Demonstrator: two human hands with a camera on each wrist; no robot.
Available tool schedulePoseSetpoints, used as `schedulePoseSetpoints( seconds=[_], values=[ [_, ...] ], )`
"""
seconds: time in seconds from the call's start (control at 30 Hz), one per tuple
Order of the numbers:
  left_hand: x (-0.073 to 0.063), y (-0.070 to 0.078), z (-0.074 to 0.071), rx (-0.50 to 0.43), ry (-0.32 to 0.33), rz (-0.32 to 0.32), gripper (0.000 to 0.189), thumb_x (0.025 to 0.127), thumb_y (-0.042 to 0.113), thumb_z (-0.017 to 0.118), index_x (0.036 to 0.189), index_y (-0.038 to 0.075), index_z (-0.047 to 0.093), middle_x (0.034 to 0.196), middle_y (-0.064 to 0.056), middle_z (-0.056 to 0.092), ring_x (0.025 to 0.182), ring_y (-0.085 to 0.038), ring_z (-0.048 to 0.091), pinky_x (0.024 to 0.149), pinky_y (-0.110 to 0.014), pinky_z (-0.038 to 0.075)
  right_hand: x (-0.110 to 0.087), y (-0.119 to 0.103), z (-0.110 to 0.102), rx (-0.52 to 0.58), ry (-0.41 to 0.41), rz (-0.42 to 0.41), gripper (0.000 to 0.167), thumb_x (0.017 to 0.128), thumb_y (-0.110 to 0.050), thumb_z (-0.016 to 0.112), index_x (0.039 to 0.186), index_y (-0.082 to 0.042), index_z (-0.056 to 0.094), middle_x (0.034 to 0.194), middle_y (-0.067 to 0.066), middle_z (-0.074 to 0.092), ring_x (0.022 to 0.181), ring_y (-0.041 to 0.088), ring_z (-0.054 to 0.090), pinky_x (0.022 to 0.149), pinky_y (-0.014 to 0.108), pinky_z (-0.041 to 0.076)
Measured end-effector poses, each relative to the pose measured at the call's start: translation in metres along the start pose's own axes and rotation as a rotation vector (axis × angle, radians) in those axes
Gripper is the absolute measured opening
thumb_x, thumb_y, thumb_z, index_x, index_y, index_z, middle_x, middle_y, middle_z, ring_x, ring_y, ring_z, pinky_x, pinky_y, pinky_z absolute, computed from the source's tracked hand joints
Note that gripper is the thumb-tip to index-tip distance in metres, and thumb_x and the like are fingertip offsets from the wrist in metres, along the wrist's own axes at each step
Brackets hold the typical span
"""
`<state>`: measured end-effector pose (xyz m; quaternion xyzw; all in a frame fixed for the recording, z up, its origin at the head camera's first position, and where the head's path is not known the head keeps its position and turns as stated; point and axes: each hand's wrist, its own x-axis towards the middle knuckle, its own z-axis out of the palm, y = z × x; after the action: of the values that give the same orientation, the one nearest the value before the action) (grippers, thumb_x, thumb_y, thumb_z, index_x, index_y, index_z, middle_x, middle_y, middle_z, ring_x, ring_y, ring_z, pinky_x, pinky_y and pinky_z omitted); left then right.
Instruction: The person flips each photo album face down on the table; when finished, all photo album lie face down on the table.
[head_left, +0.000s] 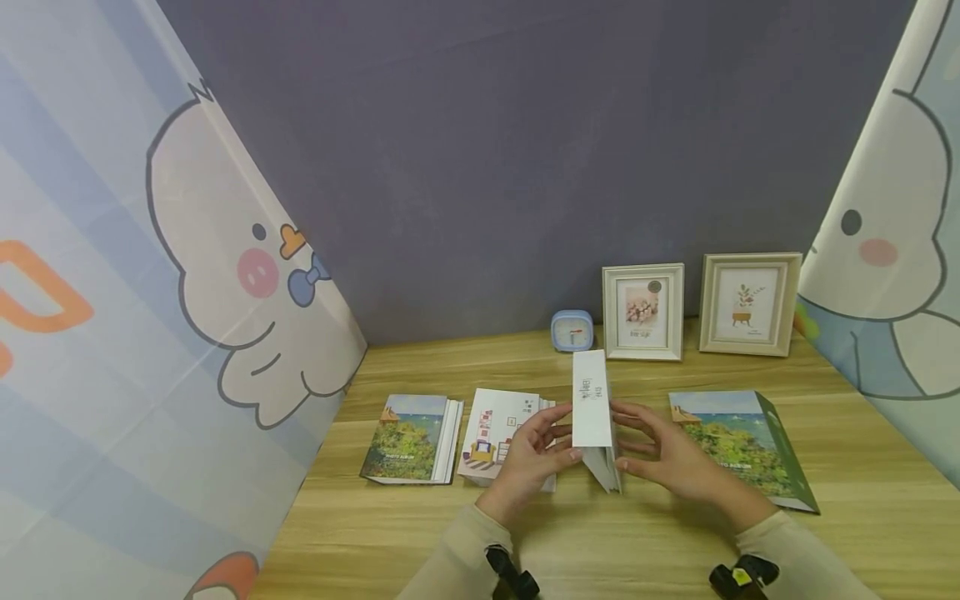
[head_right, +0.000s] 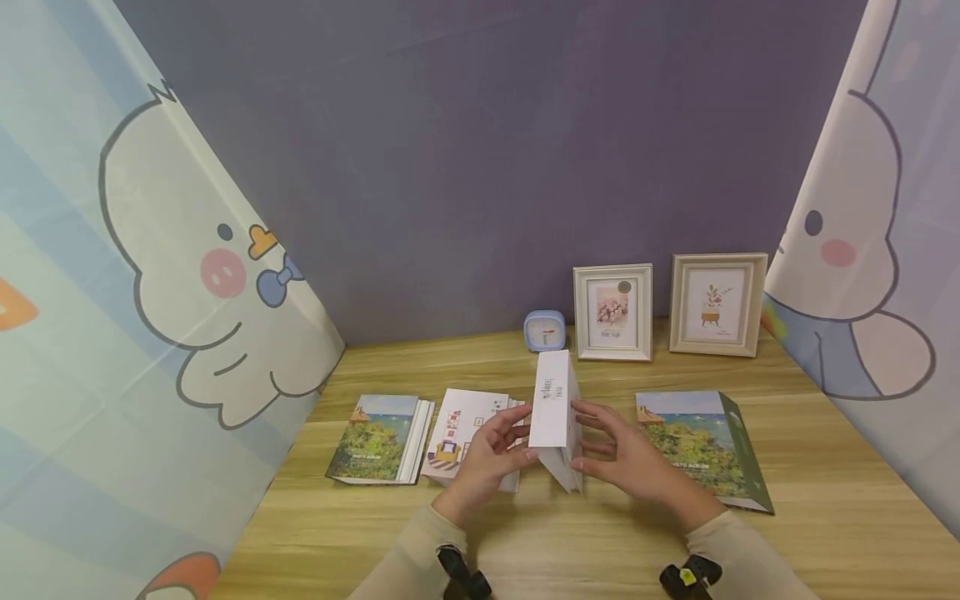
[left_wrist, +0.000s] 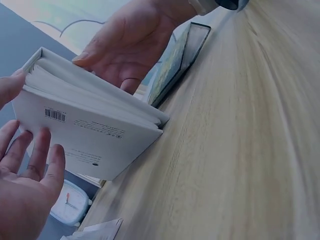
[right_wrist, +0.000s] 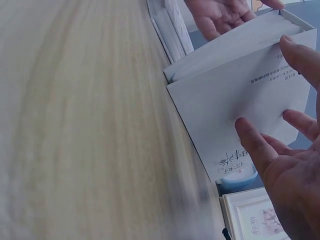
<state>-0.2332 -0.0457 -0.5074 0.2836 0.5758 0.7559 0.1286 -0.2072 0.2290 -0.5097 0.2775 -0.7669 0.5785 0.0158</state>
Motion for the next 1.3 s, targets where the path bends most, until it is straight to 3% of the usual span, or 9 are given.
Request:
schedulePoseSetpoints(
  seconds=[0.13,0.2,0.23,0.4,0.57,0.73,1.0,1.17,1.3],
  values=[
    [0.0,0.0,0.002,0.015,-0.008,-0.004,0.064,0.095,-0.005,0.073,0.154,0.003,0.048,0.16,-0.014,0.046,0.138,-0.034,0.052,0.116,-0.052,0.042,0.001,-0.001,0.0,0.049,-0.017,-0.014,0.082,0.093,-0.007,0.08,0.162,-0.008,0.035,0.161,0.027,0.036,0.144,0.023,0.046,0.104,0.049,0.051],
    [0.0,0.0,0.003,0.003,-0.009,-0.002,0.063,0.095,-0.005,0.073,0.153,0.001,0.048,0.159,-0.014,0.046,0.139,-0.035,0.051,0.117,-0.051,0.041,0.0,-0.001,0.0,0.068,-0.022,-0.011,0.081,0.094,-0.005,0.078,0.162,-0.007,0.034,0.162,0.028,0.033,0.143,0.017,0.046,0.103,0.049,0.051],
    [0.001,0.0,0.003,0.001,-0.008,-0.002,0.061,0.096,-0.004,0.074,0.152,0.0,0.049,0.158,-0.015,0.047,0.14,-0.035,0.051,0.117,-0.051,0.041,0.0,-0.001,0.0,0.08,-0.022,-0.004,0.08,0.095,-0.005,0.078,0.162,-0.007,0.034,0.163,0.028,0.032,0.143,0.018,0.045,0.103,0.048,0.052],
    [0.002,0.001,0.005,0.01,-0.007,0.006,0.054,0.097,-0.001,0.074,0.147,-0.003,0.053,0.154,-0.016,0.051,0.14,-0.036,0.051,0.117,-0.051,0.041,-0.001,-0.001,-0.001,0.106,-0.002,0.047,0.076,0.097,-0.006,0.075,0.161,-0.006,0.034,0.163,0.029,0.03,0.142,0.053,0.036,0.098,0.041,0.057],
    [0.005,0.004,0.007,0.076,-0.012,0.02,0.051,0.097,0.0,0.073,0.146,0.002,0.056,0.155,-0.011,0.052,0.141,-0.033,0.051,0.116,-0.058,0.04,-0.002,-0.004,0.0,0.034,0.032,0.081,0.075,0.098,-0.011,0.076,0.16,-0.002,0.035,0.16,0.031,0.036,0.135,0.059,0.045,0.098,0.038,0.058],
    [0.006,0.006,0.009,0.142,-0.027,0.037,0.05,0.098,0.005,0.074,0.146,0.007,0.059,0.155,-0.006,0.054,0.141,-0.028,0.051,0.115,-0.056,0.042,-0.003,-0.008,-0.001,0.006,0.05,0.079,0.07,0.1,-0.008,0.072,0.159,0.002,0.036,0.157,0.033,0.039,0.13,0.051,0.053,0.094,0.036,0.059],
    [0.006,0.007,0.012,0.212,-0.072,0.037,0.052,0.101,0.006,0.071,0.15,0.007,0.054,0.161,-0.012,0.045,0.145,-0.039,0.045,0.117,-0.061,0.036,-0.005,-0.011,-0.002,0.115,0.036,0.036,0.062,0.107,0.0,0.057,0.158,0.013,0.025,0.155,0.046,0.028,0.12,0.001,0.061,0.089,0.033,0.061],
    [0.007,0.006,0.014,0.251,-0.087,0.026,0.055,0.1,0.003,0.07,0.152,0.01,0.052,0.164,-0.016,0.039,0.146,-0.041,0.043,0.117,-0.06,0.037,-0.004,-0.009,-0.002,0.132,0.036,0.018,0.066,0.106,0.002,0.058,0.159,0.014,0.021,0.152,0.048,0.029,0.119,0.001,0.062,0.09,0.033,0.061],
    [0.009,0.005,0.013,0.276,-0.105,-0.021,0.061,0.1,0.004,0.072,0.155,0.016,0.05,0.167,-0.015,0.034,0.147,-0.044,0.04,0.116,-0.057,0.039,-0.004,-0.008,-0.005,0.117,0.05,0.031,0.075,0.103,0.002,0.062,0.164,0.005,0.019,0.153,0.044,0.034,0.118,0.004,0.063,0.088,0.04,0.062]
  ],
)
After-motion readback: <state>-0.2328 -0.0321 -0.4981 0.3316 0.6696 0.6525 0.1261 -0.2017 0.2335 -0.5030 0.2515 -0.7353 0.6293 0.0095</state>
